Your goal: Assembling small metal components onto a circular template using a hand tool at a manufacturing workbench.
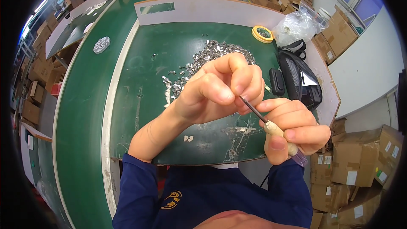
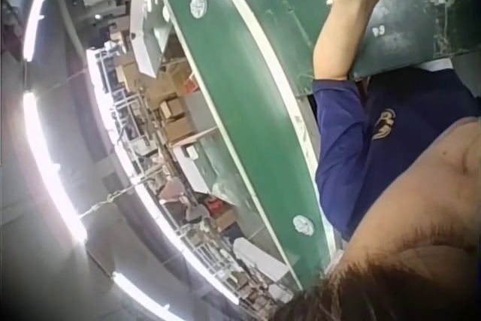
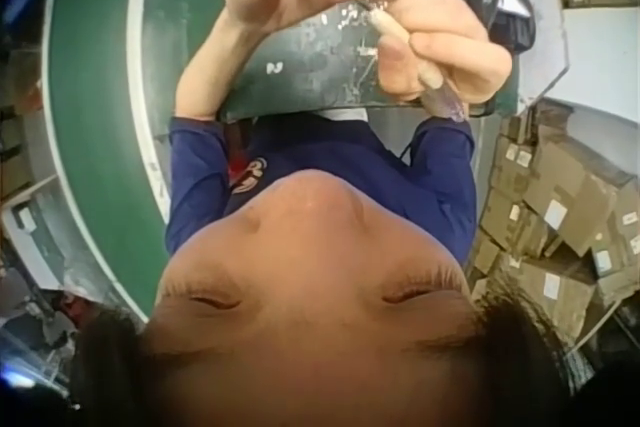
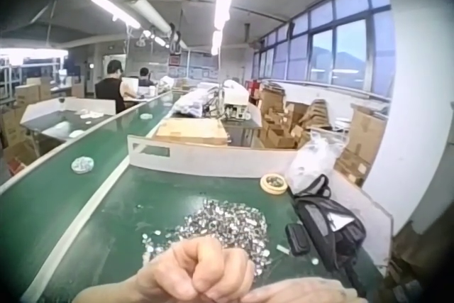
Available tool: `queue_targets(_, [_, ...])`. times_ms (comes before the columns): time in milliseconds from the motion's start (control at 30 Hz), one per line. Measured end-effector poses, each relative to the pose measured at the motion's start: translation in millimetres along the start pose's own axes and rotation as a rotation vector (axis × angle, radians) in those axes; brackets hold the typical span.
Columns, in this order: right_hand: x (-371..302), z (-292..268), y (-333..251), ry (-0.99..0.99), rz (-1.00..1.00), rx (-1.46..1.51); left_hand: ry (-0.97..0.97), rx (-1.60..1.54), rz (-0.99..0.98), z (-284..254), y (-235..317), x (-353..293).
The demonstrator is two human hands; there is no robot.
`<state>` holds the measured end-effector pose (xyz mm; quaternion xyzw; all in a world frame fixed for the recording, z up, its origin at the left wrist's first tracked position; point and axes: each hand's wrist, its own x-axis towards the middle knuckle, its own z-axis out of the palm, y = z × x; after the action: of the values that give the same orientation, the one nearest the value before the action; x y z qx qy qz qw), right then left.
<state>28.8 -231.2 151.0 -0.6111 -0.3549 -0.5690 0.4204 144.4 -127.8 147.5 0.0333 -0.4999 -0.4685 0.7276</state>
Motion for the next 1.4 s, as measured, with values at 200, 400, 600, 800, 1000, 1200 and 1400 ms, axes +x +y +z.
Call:
queue_targets(200, [-3.2,0.8,3.5,0.015,-0.058,-0.006,0.004,-0.009,0.022,2.9,-1.8,-0.8])
queue_targets(400, [-5.8,-2.9,5.5,-0.042,-0.147,-0.061,-0.010,-0.002,0.043,1.7,-5.7,-1.2])
queue_targets(600, [-7.0,-4.3,5.4,-0.093,-0.176,-0.129,-0.009,-0.084,0.107,-0.9,-14.5,-2.4])
queue_targets(800, [-10.2,-3.0,4.1,-0.083,-0.171,-0.148,-0.029,-0.114,0.141,-1.3,-17.3,-1.9])
queue_targets(1000, [-13.2,-4.0,1.7,-0.105,-0.153,-0.134,-0.058,-0.104,0.148,-0.4,-18.8,-2.1])
queue_targets(1200, [-10.8,-4.7,2.2,-0.115,-0.132,-0.108,-0.059,-0.136,0.150,-1.2,-20.8,-3.5])
queue_targets(1400, [-12.0,-6.0,3.8,-0.113,-0.111,-0.134,-0.040,-0.145,0.142,0.1,-26.9,-2.8])
